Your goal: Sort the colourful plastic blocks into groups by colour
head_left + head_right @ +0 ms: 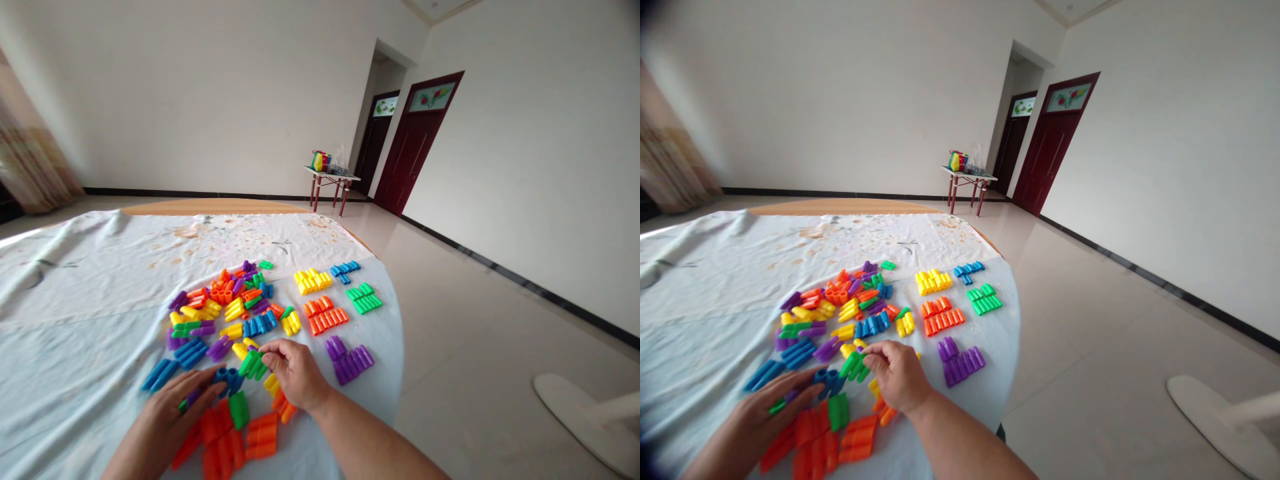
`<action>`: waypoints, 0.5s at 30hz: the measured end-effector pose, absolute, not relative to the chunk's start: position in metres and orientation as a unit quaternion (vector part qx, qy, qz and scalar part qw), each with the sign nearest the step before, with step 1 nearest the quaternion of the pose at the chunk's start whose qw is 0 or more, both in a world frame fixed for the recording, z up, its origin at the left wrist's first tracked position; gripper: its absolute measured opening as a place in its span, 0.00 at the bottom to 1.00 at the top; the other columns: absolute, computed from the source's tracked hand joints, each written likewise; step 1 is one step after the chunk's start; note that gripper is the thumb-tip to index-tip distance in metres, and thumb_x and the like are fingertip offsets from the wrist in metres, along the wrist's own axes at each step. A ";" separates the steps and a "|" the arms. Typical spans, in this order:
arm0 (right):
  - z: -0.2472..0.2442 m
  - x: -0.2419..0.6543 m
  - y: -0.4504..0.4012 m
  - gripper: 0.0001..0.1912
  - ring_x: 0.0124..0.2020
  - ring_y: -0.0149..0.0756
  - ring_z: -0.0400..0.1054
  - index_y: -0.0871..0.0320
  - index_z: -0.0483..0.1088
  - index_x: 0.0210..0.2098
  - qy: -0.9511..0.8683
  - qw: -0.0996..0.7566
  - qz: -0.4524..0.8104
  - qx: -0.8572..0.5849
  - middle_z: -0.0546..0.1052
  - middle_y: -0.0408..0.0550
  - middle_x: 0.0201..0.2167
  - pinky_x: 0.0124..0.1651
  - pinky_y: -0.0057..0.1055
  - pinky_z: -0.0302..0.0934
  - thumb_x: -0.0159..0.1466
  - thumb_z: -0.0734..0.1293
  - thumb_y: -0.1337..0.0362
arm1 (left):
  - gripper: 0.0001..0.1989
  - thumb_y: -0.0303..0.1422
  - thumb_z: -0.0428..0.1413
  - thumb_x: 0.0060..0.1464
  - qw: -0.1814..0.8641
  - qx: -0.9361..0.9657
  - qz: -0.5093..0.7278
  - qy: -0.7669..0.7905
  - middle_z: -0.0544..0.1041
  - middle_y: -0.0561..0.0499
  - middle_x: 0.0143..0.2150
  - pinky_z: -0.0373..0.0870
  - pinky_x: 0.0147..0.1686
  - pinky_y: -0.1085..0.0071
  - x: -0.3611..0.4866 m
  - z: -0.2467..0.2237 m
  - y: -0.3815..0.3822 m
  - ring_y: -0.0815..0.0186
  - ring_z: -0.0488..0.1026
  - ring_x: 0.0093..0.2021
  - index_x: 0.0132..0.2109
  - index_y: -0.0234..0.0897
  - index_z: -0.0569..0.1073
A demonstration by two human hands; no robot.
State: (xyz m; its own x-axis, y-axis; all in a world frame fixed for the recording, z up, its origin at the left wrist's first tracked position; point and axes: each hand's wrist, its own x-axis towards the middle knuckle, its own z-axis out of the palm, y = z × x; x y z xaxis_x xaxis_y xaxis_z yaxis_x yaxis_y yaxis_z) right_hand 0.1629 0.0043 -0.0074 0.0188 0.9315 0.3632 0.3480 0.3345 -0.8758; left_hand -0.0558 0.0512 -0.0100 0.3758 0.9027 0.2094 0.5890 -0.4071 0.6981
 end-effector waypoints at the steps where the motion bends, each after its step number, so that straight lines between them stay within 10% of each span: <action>1: -0.008 0.163 0.005 0.14 0.36 0.35 0.73 0.61 0.73 0.40 -0.633 0.510 0.293 -0.504 0.78 0.50 0.35 0.39 0.28 0.66 0.64 0.61 0.58 | 0.20 0.51 0.55 0.45 0.264 0.790 0.294 0.469 0.80 0.52 0.38 0.73 0.38 0.75 -0.055 -0.009 0.050 0.64 0.76 0.38 0.40 0.45 0.78; 7: -0.015 0.170 0.007 0.16 0.28 0.32 0.71 0.59 0.70 0.41 -0.570 0.533 0.341 -0.524 0.76 0.47 0.30 0.30 0.26 0.66 0.66 0.59 0.55 | 0.18 0.49 0.54 0.48 0.257 0.812 0.256 0.457 0.80 0.52 0.34 0.72 0.34 0.76 -0.053 -0.006 0.047 0.66 0.75 0.34 0.38 0.44 0.78; 15: -0.015 0.176 0.006 0.09 0.43 0.37 0.69 0.56 0.70 0.43 -0.708 0.477 0.160 -0.496 0.76 0.49 0.39 0.47 0.35 0.64 0.65 0.62 0.63 | 0.19 0.48 0.53 0.49 0.235 0.789 0.305 0.479 0.79 0.51 0.43 0.71 0.44 0.71 -0.063 -0.003 0.046 0.63 0.75 0.43 0.43 0.45 0.77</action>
State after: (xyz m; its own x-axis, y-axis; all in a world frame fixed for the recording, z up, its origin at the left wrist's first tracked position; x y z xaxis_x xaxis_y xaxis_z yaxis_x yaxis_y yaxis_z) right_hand 0.1757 0.0060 -0.0151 -0.0529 0.8547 0.5165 0.5487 0.4570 -0.7001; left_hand -0.0632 0.0456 -0.0031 0.3553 0.8991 0.2558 0.6132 -0.4307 0.6622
